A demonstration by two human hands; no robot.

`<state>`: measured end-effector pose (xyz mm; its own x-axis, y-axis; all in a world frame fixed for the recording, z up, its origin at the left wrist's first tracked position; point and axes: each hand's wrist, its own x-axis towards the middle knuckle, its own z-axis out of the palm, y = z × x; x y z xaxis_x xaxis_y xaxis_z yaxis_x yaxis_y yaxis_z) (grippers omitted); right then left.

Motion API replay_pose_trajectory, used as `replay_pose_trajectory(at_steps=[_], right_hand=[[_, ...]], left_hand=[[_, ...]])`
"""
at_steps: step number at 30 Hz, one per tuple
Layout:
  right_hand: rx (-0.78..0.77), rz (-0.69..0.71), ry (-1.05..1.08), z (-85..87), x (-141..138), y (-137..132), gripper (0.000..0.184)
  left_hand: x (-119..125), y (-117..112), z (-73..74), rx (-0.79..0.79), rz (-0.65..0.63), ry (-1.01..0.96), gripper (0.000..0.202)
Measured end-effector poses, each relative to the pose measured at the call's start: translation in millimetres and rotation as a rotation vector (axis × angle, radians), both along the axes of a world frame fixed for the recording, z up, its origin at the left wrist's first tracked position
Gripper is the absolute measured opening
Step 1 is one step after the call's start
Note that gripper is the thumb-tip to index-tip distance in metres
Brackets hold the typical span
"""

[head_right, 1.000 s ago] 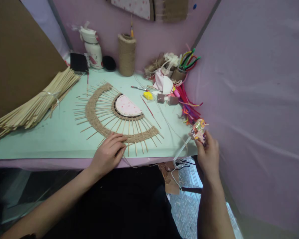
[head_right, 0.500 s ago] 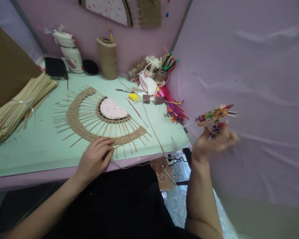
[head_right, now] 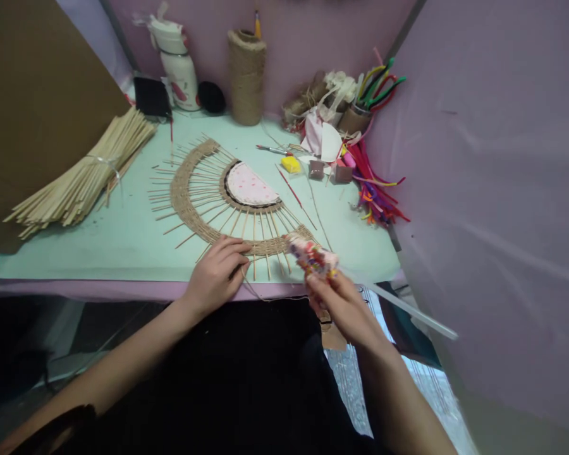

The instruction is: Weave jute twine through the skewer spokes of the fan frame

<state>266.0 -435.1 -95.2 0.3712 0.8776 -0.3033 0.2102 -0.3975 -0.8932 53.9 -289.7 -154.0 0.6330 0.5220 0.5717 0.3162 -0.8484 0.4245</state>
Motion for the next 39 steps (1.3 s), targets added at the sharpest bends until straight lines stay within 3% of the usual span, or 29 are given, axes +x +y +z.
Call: replay_pose_trajectory(at_steps=[3, 6, 26, 39], right_hand=[[-0.095, 0.246, -0.066, -2.1, -17, 7, 0.046], [-0.137, 0.338, -0.168, 3.1, -22, 15, 0.054], [-0.206, 0.364, -0.235, 4.0, -26, 29, 0.059], [-0.233, 0.384, -0.422, 17.7, -32, 34, 0.057]], left_hand=[[0, -1, 0.7, -0.006, -0.003, 0.009, 0.012], [0, -1, 0.9, -0.007, -0.001, 0.019, 0.013], [-2, -3, -5.8, -0.027, -0.012, -0.017, 0.015], [-1, -3, -6.7, -0.053, -0.016, -0.032, 0.016]])
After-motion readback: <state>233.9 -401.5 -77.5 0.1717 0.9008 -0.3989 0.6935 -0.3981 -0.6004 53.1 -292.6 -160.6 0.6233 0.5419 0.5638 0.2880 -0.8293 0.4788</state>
